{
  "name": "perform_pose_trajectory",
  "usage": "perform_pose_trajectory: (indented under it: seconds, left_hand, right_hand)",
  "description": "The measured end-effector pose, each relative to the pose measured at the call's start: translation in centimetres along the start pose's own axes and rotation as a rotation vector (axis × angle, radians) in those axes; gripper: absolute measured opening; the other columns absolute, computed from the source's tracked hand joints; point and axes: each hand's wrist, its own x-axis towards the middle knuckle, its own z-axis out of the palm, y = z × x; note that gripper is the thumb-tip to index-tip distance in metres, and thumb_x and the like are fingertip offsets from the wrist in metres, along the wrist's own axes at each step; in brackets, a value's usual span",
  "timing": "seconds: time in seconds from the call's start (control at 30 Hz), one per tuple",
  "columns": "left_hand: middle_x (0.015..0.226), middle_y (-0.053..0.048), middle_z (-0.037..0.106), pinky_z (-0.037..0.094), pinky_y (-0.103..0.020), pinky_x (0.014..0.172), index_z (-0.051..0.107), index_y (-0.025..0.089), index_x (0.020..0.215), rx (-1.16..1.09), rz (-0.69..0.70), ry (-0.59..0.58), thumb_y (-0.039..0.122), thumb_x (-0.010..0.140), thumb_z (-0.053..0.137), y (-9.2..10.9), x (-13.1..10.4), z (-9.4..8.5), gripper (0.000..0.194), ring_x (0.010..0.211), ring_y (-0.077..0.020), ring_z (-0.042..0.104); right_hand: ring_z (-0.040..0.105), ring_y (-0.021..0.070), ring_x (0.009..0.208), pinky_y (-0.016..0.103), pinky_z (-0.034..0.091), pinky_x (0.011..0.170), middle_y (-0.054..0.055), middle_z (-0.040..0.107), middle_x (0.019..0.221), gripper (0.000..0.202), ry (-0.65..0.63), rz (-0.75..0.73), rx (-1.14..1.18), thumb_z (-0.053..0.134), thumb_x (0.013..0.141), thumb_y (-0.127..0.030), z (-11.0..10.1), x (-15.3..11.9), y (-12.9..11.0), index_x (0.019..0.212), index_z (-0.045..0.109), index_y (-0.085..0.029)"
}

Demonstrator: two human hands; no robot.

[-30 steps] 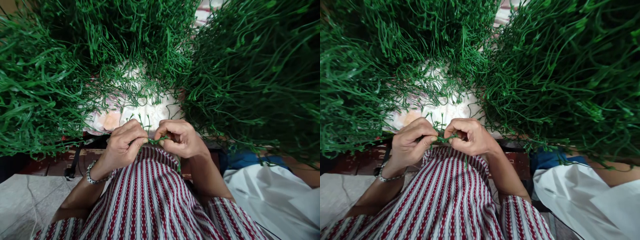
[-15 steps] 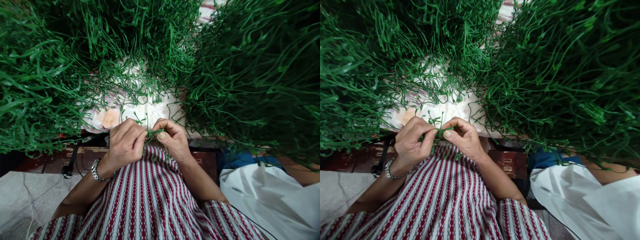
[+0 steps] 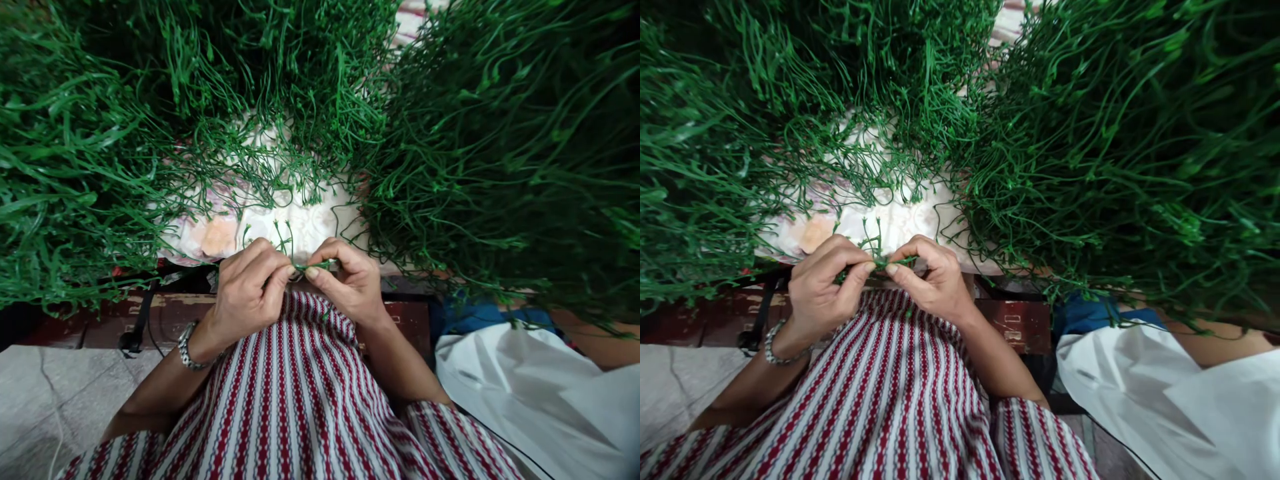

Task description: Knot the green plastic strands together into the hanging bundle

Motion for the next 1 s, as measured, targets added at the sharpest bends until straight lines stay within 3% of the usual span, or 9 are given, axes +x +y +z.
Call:
perform_pose_trajectory:
  seconds: [0.13,0.3,0.43,0.63,0.7,0.87,1.0]
  left_hand:
    - [0.067,0.000,0.054,0.041,-0.026,0.061,0.056,0.016,0.073,-0.031,0.013,-0.032,0.007,0.076,0.055,0.3,0.3,-0.6,0.010,0.065,-0.0121,0.050]
    - [0.065,0.001,0.052,0.038,-0.024,0.057,0.056,0.015,0.070,-0.162,-0.103,-0.100,0.008,0.079,0.052,0.3,0.8,-1.1,0.013,0.062,-0.0097,0.049]
    - [0.064,0.001,0.054,0.038,-0.023,0.056,0.056,0.015,0.067,-0.180,-0.109,-0.115,0.008,0.079,0.053,0.1,1.0,-1.5,0.014,0.060,-0.0094,0.049]
    - [0.064,0.001,0.054,0.039,-0.024,0.056,0.057,0.016,0.067,-0.191,-0.110,-0.193,0.009,0.079,0.053,-0.1,1.1,-1.6,0.014,0.060,-0.0100,0.050]
    - [0.064,0.001,0.054,0.039,-0.024,0.057,0.056,0.016,0.068,-0.191,-0.125,-0.208,0.010,0.080,0.052,0.0,1.0,-1.6,0.014,0.061,-0.0101,0.050]
    - [0.064,0.002,0.054,0.039,-0.023,0.057,0.057,0.015,0.069,-0.151,-0.182,-0.209,0.011,0.079,0.053,0.1,0.6,-1.4,0.011,0.060,-0.0090,0.050]
    - [0.062,0.003,0.058,0.040,-0.020,0.054,0.061,0.017,0.076,-0.169,-0.286,-0.220,0.015,0.078,0.056,0.1,0.2,-0.8,0.006,0.056,-0.0082,0.052]
  right_hand:
    - [0.053,0.0106,0.070,0.024,0.041,0.067,0.000,0.056,0.073,0.006,-0.050,-0.059,0.105,0.065,0.074,-0.013,-0.7,0.4,-0.1,0.077,0.061,-0.015]
    - [0.050,0.0096,0.068,0.022,0.039,0.063,0.000,0.053,0.073,0.005,-0.185,0.087,0.346,0.063,0.077,-0.018,-0.5,0.4,0.5,0.079,0.059,-0.014]
    - [0.047,0.0070,0.062,0.019,0.036,0.058,-0.001,0.053,0.069,0.009,-0.358,0.142,0.214,0.062,0.079,-0.021,-1.4,0.9,0.2,0.077,0.058,-0.013]
    - [0.047,0.0069,0.061,0.019,0.036,0.058,-0.001,0.053,0.067,0.012,-0.485,0.107,0.029,0.058,0.080,-0.023,-2.6,2.1,-0.5,0.074,0.057,-0.012]
    - [0.045,0.0062,0.057,0.018,0.034,0.055,-0.002,0.052,0.064,0.008,-0.452,0.128,-0.072,0.055,0.079,-0.018,-2.4,2.1,-0.7,0.073,0.056,-0.013]
    - [0.044,0.0066,0.057,0.019,0.031,0.056,-0.003,0.051,0.064,0.005,-0.216,0.091,-0.441,0.052,0.073,-0.010,-1.0,1.6,-1.0,0.071,0.054,-0.014]
    - [0.042,0.0058,0.055,0.019,0.031,0.055,-0.004,0.049,0.061,0.006,-0.107,0.076,-0.426,0.053,0.074,-0.012,-0.2,1.2,-0.9,0.068,0.052,-0.014]
